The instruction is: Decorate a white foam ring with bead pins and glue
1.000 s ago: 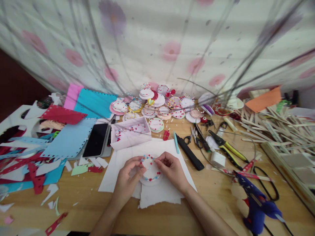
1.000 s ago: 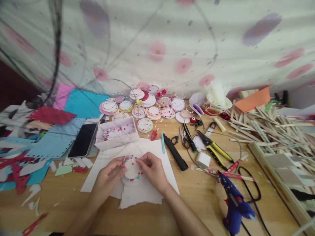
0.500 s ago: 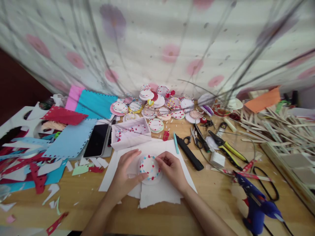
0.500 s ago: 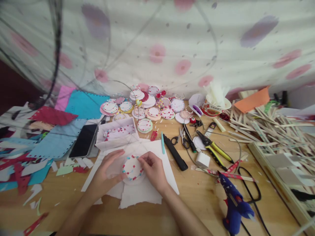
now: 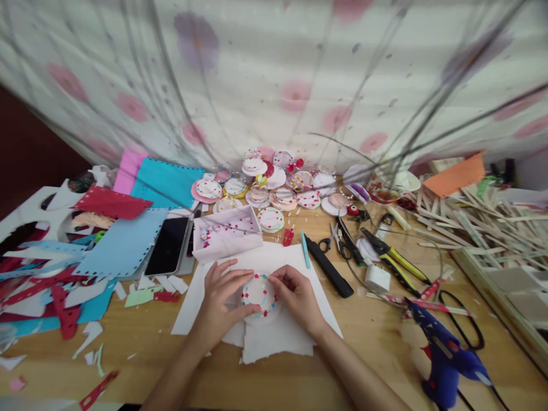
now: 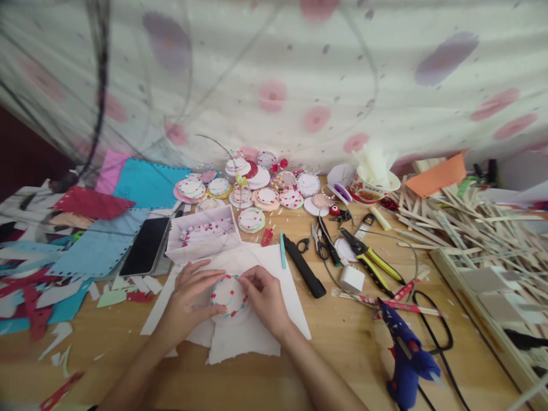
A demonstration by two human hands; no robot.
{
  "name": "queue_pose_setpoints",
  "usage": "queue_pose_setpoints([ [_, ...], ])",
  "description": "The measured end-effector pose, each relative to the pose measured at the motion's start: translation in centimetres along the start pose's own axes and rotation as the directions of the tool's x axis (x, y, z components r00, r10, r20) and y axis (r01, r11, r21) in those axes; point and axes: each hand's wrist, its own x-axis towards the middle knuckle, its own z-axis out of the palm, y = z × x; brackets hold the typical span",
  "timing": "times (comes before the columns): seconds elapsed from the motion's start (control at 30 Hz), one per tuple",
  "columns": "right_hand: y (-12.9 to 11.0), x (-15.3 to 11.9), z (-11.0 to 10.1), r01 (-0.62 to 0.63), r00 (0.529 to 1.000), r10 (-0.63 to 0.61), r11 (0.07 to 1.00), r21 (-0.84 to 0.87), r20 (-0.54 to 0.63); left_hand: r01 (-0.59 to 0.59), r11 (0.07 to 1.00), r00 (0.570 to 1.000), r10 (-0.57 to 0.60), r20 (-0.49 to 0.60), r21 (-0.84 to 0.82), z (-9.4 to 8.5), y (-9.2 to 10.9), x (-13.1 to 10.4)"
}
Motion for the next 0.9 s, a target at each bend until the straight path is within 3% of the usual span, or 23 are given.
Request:
queue_pose_setpoints([
  [0.47, 0.05, -0.26, 0.13, 0.06, 0.997, -0.066, 0.985, -0.16, -0.031, -0.042, 0.999, 0.999, 0.042, 0.006, 0.02, 0.13, 0.0, -0.35],
  [0.7, -0.22, -0.48, 0.26, 0.092, 0.995, -0.099, 0.982, -0.168, -0.033, 0.017, 0.999, 1.0, -0.018, -0.015, -0.043, 0.28, 0.18, -0.28],
  [0.9, 0.1, -0.51, 0.27, 0.122, 0.989, -0.138, 0.963, -0.239, -0.054, -0.006, 0.998, 1.0, 0.005, -0.016, -0.056, 0.33, 0.35, -0.14],
])
